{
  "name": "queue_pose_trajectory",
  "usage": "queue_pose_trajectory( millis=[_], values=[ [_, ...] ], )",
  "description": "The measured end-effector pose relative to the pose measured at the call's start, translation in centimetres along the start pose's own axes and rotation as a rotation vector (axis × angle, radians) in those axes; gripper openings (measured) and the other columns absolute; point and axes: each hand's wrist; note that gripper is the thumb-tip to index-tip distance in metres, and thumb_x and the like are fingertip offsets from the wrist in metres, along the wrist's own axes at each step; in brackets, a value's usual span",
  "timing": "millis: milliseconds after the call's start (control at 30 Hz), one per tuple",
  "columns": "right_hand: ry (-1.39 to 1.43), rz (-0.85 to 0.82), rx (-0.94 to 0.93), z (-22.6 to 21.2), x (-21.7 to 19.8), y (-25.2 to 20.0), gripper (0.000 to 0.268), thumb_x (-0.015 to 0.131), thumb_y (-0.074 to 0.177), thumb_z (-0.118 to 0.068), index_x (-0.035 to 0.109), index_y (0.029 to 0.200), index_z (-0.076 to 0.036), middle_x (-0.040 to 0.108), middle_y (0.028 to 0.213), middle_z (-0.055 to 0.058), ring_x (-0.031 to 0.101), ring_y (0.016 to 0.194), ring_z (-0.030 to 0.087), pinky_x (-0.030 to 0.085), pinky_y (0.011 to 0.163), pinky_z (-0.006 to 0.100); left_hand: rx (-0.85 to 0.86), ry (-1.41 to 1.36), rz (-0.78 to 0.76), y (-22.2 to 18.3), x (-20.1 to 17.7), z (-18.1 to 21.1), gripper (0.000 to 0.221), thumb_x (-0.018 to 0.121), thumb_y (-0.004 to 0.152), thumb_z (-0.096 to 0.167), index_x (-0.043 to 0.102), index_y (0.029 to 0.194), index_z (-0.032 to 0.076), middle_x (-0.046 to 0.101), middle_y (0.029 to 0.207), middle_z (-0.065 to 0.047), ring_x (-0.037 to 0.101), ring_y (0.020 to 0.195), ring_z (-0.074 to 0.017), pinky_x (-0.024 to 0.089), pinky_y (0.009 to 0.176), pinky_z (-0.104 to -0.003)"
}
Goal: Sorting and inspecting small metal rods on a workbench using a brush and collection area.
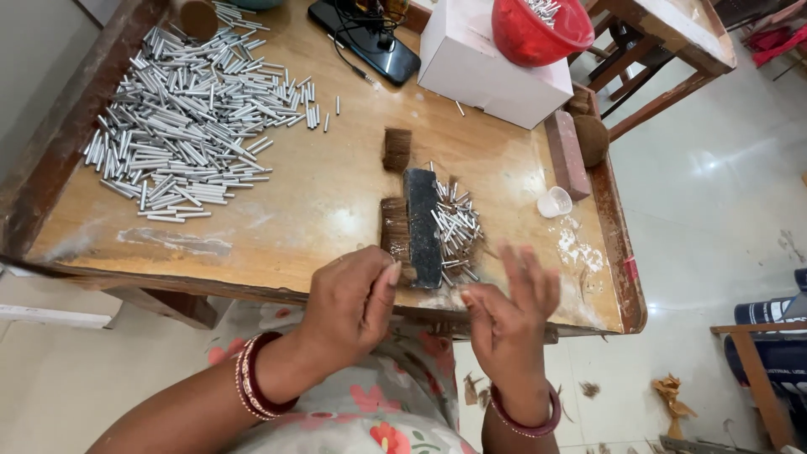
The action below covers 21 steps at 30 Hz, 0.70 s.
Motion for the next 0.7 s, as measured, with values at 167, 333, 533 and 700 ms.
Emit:
queue_pose_trajectory(
  millis=[167, 333, 533, 700],
  values=[
    [0.788, -0.427, 0.271, -1.5, 0.2, 0.3, 0.039, 0.076, 0.09, -0.023, 0.069, 0.122, -0.001, 0.073, 0.124, 0.015, 0.073, 0.112, 0.021, 0.055, 0.098, 0.034, 0.076, -0.12, -0.145, -0.7, 1.4, 1.0, 0.014, 0.059, 0.101, 0.008, 0.055, 0.09, 0.001, 0.055, 0.076, -0.017, 0.058, 0.069, -0.0391, 0.046, 0.061, -0.045],
    [1.094, -0.108, 0.324, -1.8, 3.8, -3.2, 0.027, 0.079, 0.093, -0.014, 0.07, 0.113, 0.001, 0.07, 0.107, 0.015, 0.067, 0.089, 0.015, 0.055, 0.078, 0.026, 0.077, -0.131, -0.158, -1.3, 1.9, 1.2, 0.016, 0.057, 0.103, 0.01, 0.054, 0.09, 0.001, 0.053, 0.076, -0.017, 0.057, 0.069, -0.04, 0.044, 0.06, -0.046],
    [0.806, 0.122, 0.173, -3.6, 5.3, -2.8, 0.018, 0.07, 0.104, -0.017, 0.063, 0.098, -0.001, 0.068, 0.097, 0.01, 0.067, 0.084, 0.015, 0.055, 0.077, 0.026, -0.018, -0.21, -0.16, -2.1, 2.4, 0.5, 0.019, 0.056, 0.105, 0.011, 0.053, 0.089, 0.001, 0.052, 0.075, -0.018, 0.057, 0.067, -0.0386, 0.043, 0.058, -0.046],
    [0.765, 0.219, 0.159, -2.7, 6.6, -3.1, 0.025, 0.058, 0.11, -0.026, 0.054, 0.098, -0.004, 0.06, 0.097, 0.009, 0.061, 0.081, 0.014, 0.053, 0.074, 0.026, 0.044, 0.305, -0.438, 4.1, -0.7, -3.5, 0.011, 0.061, 0.092, 0.017, 0.059, 0.093, 0.006, 0.065, 0.079, -0.016, 0.064, 0.069, -0.0403, 0.05, 0.059, -0.051]
  ],
)
Point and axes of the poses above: each hand's wrist, its own y-axis towards the middle knuckle, its own x-axis out of the palm, z = x × y
